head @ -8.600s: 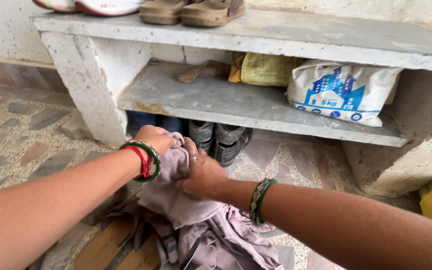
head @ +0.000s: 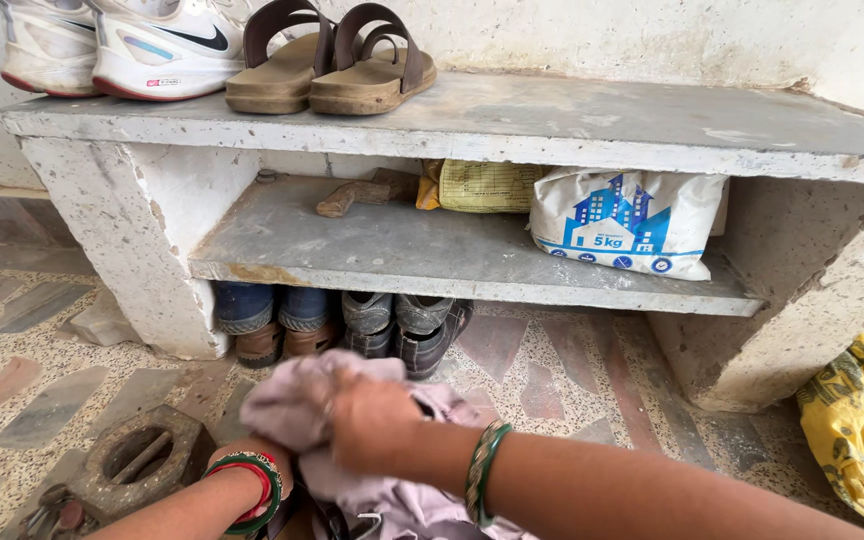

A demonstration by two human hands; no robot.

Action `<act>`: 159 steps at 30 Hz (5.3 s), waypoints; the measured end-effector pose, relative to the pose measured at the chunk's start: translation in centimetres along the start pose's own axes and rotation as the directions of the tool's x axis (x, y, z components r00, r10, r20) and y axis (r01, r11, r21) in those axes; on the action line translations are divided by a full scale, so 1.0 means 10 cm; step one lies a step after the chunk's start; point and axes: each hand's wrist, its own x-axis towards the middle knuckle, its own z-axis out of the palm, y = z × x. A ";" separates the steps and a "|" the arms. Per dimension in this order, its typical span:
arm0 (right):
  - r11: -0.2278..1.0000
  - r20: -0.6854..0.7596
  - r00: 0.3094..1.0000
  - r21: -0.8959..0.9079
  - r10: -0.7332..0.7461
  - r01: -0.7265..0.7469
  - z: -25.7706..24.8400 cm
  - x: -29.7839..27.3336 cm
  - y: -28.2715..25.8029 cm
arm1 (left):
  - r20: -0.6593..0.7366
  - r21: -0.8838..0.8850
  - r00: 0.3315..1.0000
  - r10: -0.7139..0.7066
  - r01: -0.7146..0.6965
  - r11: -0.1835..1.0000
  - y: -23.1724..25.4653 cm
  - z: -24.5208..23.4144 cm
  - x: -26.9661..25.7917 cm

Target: The person wipes several pairs of sandals with a cloth, organizes them on the floor and a low stone shelf, moves an umbrella and a yellow bag, and cleans a hand-broom by hand.

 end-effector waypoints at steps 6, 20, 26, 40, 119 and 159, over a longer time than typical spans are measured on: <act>0.959 0.380 0.923 -0.231 -0.065 0.163 0.51 -0.07 0.06 | 0.025 -0.036 0.994 -0.109 0.110 0.993 0.01 0.05 0.16; 0.996 0.358 0.932 0.047 0.050 -0.072 0.49 -0.04 0.13 | -0.101 -0.033 0.995 0.017 -0.020 0.999 0.05 -0.06 -0.12; 0.983 0.125 0.985 0.157 -0.120 0.100 0.15 -0.20 0.08 | -0.142 0.046 0.990 0.001 0.006 0.999 -0.08 -0.40 -0.06; 0.970 -0.337 0.940 -0.206 0.053 -0.129 -0.41 -0.83 1.70 | -0.557 0.165 0.730 0.396 -0.370 0.914 1.58 -1.21 -0.81; 0.685 0.086 0.806 0.478 0.586 -0.549 -1.36 -1.36 2.38 | -0.424 0.634 0.164 0.891 -0.648 0.421 2.94 -2.28 -0.61; 0.817 0.056 0.841 0.208 0.538 -0.537 -1.10 -0.39 1.96 | -0.446 0.834 -0.081 0.892 -0.401 0.380 1.69 -2.28 -0.48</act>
